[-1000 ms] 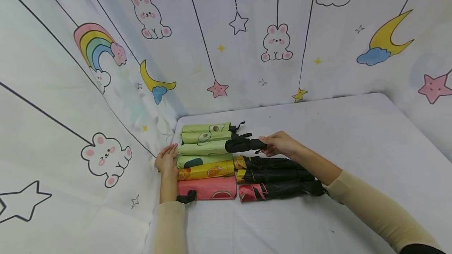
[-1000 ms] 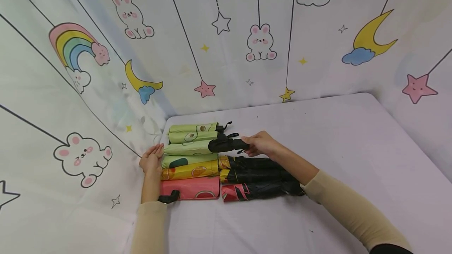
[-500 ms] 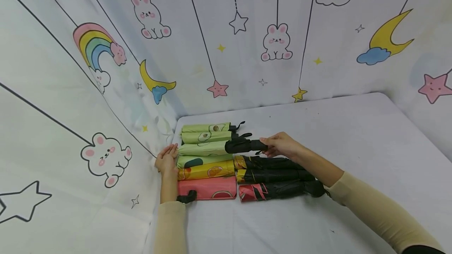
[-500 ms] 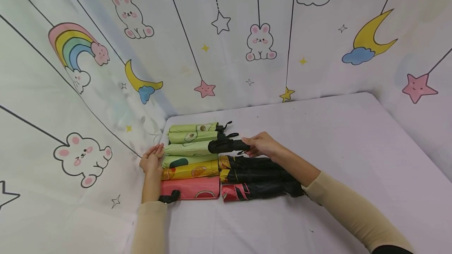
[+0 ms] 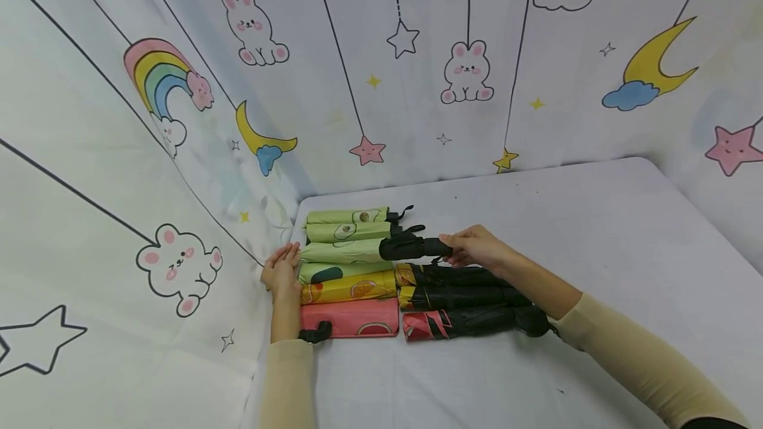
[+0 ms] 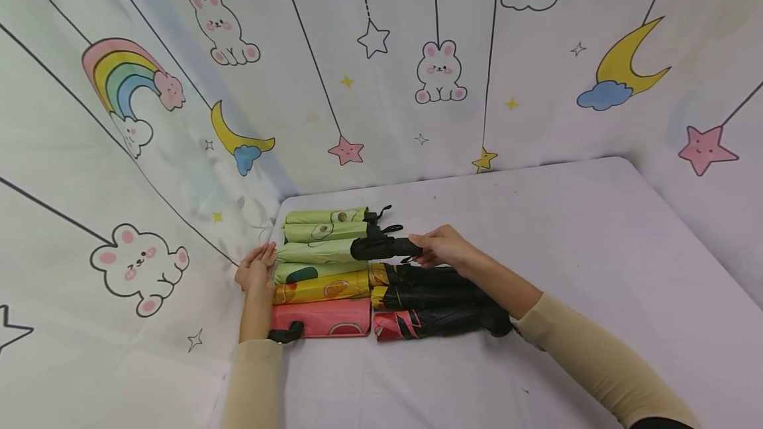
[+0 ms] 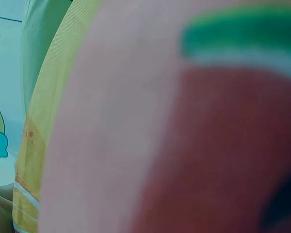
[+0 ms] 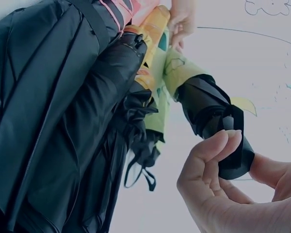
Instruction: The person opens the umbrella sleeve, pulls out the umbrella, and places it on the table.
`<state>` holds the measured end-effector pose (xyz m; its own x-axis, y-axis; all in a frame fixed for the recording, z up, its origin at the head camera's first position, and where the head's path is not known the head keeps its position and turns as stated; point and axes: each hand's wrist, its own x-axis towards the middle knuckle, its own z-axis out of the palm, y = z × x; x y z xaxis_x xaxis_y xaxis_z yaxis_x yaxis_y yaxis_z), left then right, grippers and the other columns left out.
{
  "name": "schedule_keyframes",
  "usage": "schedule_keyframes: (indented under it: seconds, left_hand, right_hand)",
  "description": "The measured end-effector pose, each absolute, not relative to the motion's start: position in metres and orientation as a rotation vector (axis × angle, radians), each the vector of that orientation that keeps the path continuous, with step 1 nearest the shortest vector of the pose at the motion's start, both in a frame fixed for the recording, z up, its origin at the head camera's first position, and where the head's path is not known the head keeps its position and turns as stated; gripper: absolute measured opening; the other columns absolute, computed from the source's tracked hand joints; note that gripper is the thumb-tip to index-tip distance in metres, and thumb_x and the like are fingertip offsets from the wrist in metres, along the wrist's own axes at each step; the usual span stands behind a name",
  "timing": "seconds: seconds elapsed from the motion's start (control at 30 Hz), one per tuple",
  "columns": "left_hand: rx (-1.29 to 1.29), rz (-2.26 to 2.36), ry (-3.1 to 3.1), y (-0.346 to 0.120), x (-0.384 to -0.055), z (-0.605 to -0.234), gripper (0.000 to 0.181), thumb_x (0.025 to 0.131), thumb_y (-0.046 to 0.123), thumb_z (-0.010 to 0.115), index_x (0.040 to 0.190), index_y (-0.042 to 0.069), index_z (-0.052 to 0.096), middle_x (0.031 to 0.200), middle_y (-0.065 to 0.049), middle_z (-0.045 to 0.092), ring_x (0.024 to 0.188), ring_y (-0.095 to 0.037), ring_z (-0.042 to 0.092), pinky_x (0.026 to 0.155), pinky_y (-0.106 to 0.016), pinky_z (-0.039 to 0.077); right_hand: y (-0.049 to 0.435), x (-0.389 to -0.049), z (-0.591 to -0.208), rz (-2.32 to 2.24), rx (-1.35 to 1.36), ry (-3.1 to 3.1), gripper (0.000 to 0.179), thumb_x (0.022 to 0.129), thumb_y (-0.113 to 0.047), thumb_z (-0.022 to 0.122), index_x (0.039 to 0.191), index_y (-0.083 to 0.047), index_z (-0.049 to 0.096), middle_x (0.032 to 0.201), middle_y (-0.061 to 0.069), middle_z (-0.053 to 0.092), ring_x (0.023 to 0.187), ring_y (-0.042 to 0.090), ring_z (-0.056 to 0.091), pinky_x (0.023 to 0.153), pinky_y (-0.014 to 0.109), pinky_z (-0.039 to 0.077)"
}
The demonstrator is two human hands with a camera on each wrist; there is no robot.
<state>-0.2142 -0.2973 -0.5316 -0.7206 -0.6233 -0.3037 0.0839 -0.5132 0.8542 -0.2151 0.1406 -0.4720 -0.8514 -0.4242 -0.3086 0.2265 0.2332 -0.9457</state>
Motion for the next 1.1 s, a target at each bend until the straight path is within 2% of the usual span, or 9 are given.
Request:
schedule_keyframes:
  seconds: [0.23, 0.5, 0.73, 0.87, 1.1]
  left_hand:
    - [0.853, -2.245, -1.202, -0.298, -0.215, -0.533, 0.042, 0.093, -0.026, 0.051, 0.131, -0.01, 0.056, 0.126, -0.021, 0.068, 0.115, -0.029, 0.073, 0.097, -0.034, 0.059]
    - [0.826, -2.232, -1.174, -0.3, -0.22, -0.544, 0.039, 0.095, -0.023, 0.052, 0.131, -0.01, 0.055, 0.142, -0.03, 0.059, 0.112, -0.027, 0.074, 0.096, -0.033, 0.059]
    - [0.827, -2.19, -1.166, -0.299, -0.221, -0.549, 0.04, 0.094, -0.024, 0.053, 0.131, -0.01, 0.055, 0.137, -0.029, 0.063, 0.108, -0.026, 0.075, 0.098, -0.035, 0.058]
    - [0.831, -2.176, -1.177, -0.299, -0.221, -0.549, 0.041, 0.093, -0.025, 0.053, 0.132, -0.01, 0.053, 0.134, -0.027, 0.065, 0.106, -0.025, 0.076, 0.097, -0.033, 0.059]
    - [0.832, -2.163, -1.144, -0.299, -0.221, -0.549, 0.035, 0.092, -0.026, 0.051, 0.122, -0.008, 0.058, 0.126, -0.024, 0.07, 0.104, -0.027, 0.076, 0.089, -0.031, 0.062]
  right_hand:
    - [0.141, -0.215, -0.476, -1.669, -0.192, 2.0, 0.057, 0.108, -0.034, 0.06, 0.134, 0.016, 0.06, 0.097, 0.015, 0.077, 0.086, 0.024, 0.074, 0.09, 0.048, 0.062]
    - [0.142, -0.213, -0.475, -1.679, -0.208, 1.998, 0.056, 0.108, -0.034, 0.06, 0.132, 0.017, 0.061, 0.095, 0.014, 0.077, 0.09, 0.03, 0.074, 0.089, 0.048, 0.063]
    - [0.143, -0.212, -0.474, -1.688, -0.208, 1.998, 0.056, 0.108, -0.032, 0.06, 0.133, 0.018, 0.06, 0.106, 0.025, 0.075, 0.088, 0.028, 0.074, 0.087, 0.047, 0.063]
    - [0.143, -0.211, -0.473, -1.683, -0.214, 2.002, 0.056, 0.108, -0.032, 0.06, 0.133, 0.018, 0.059, 0.106, 0.024, 0.075, 0.09, 0.03, 0.074, 0.087, 0.045, 0.064]
    - [0.143, -0.21, -0.47, -1.681, -0.218, 2.001, 0.055, 0.108, -0.032, 0.061, 0.132, 0.017, 0.061, 0.111, 0.028, 0.073, 0.086, 0.027, 0.074, 0.085, 0.044, 0.064]
